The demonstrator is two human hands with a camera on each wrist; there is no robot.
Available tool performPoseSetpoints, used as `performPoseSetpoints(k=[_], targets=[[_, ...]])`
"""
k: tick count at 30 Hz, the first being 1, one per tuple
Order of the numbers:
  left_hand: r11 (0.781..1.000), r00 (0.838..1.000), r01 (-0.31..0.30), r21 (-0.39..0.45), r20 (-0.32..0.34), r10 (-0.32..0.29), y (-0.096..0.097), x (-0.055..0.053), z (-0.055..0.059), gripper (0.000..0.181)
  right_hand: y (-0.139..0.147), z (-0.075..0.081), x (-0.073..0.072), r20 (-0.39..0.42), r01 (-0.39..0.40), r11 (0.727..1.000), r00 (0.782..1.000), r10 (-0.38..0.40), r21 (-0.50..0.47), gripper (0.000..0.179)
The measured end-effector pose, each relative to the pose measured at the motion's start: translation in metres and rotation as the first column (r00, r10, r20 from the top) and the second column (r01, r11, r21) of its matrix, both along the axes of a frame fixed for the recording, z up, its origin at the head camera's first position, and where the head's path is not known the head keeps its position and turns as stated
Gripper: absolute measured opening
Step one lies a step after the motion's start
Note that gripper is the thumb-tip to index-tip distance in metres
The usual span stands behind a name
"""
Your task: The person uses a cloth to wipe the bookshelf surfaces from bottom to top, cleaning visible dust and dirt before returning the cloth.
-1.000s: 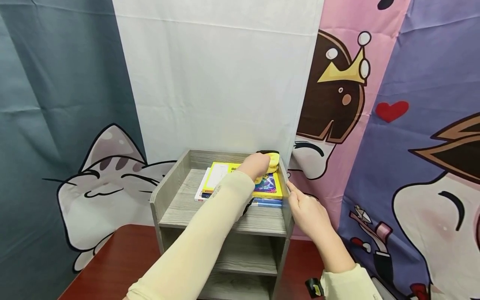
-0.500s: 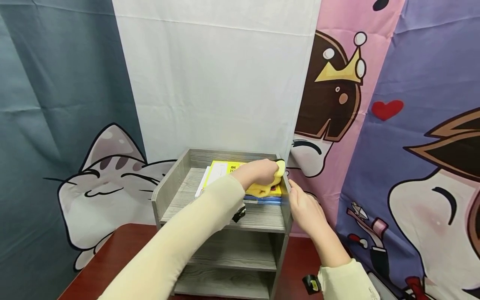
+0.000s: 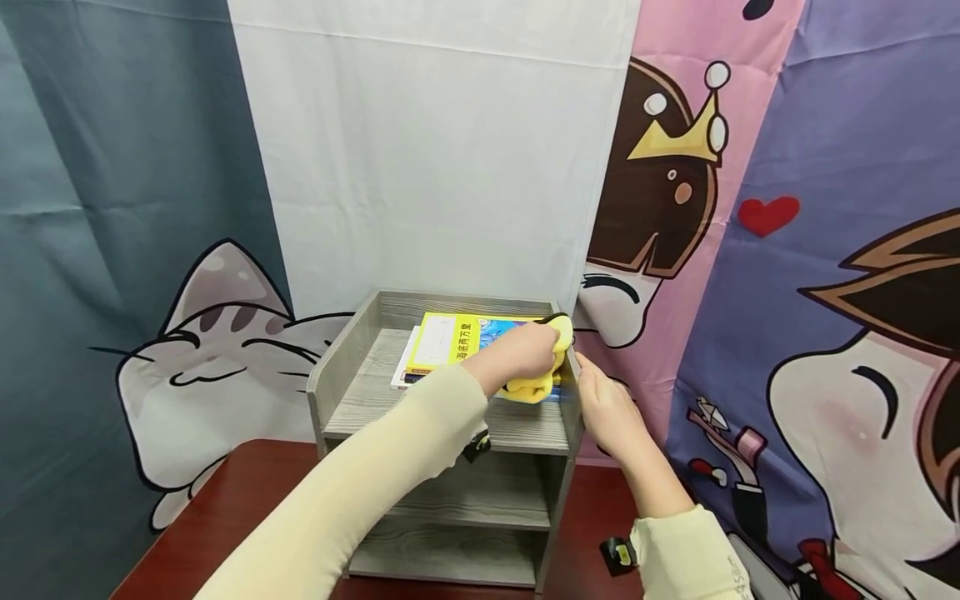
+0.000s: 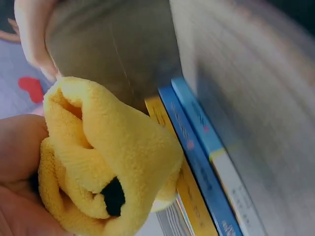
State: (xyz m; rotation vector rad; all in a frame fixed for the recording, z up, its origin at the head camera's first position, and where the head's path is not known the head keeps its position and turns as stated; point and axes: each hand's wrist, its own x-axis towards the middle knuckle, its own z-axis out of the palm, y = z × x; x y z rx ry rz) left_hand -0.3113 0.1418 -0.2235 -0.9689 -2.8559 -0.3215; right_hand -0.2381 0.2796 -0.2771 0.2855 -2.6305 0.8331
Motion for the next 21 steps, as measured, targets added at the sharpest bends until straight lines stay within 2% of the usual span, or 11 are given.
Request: performPoseSetpoints(k=[7, 10, 12, 16, 19, 21], targets=[[0.997, 0.997, 0.061, 0.043, 0.052, -0.063, -0.013, 0.038, -0.001, 0.011, -0.001, -0.001, 0.000, -0.021, 0.003, 1.000, 1.000, -0.003, -0.007, 0.052], [0.997, 0.995, 0.065, 0.047, 0.071, -0.068, -0.019, 0.049, -0.003, 0.006, -0.001, 0.000, -0.001, -0.030, 0.004, 1.000, 1.000, -0.004, -0.011, 0.052], [0.995, 0.993, 0.049, 0.082, 0.099, -0.057, -0.021, 0.052, -0.006, 0.005, -0.001, 0.000, 0.000, -0.018, 0.004, 1.000, 1.000, -0.004, -0.012, 0.052], [0.985, 0.992, 0.029, 0.172, 0.113, -0.049, -0.022, 0.051, -0.013, 0.003, -0.001, 0.003, 0.000, 0.004, 0.002, 1.000, 1.000, -0.002, -0.014, 0.052], [0.982, 0.993, 0.049, 0.181, 0.099, -0.068, -0.023, 0.052, -0.019, 0.002, -0.001, 0.004, 0.000, 0.021, -0.007, 1.000, 1.000, 0.008, -0.020, 0.051], [0.983, 0.990, 0.073, 0.167, 0.108, -0.092, -0.025, 0.056, -0.023, 0.011, -0.001, 0.004, 0.000, 0.037, -0.009, 1.000, 0.999, 0.010, -0.024, 0.052]])
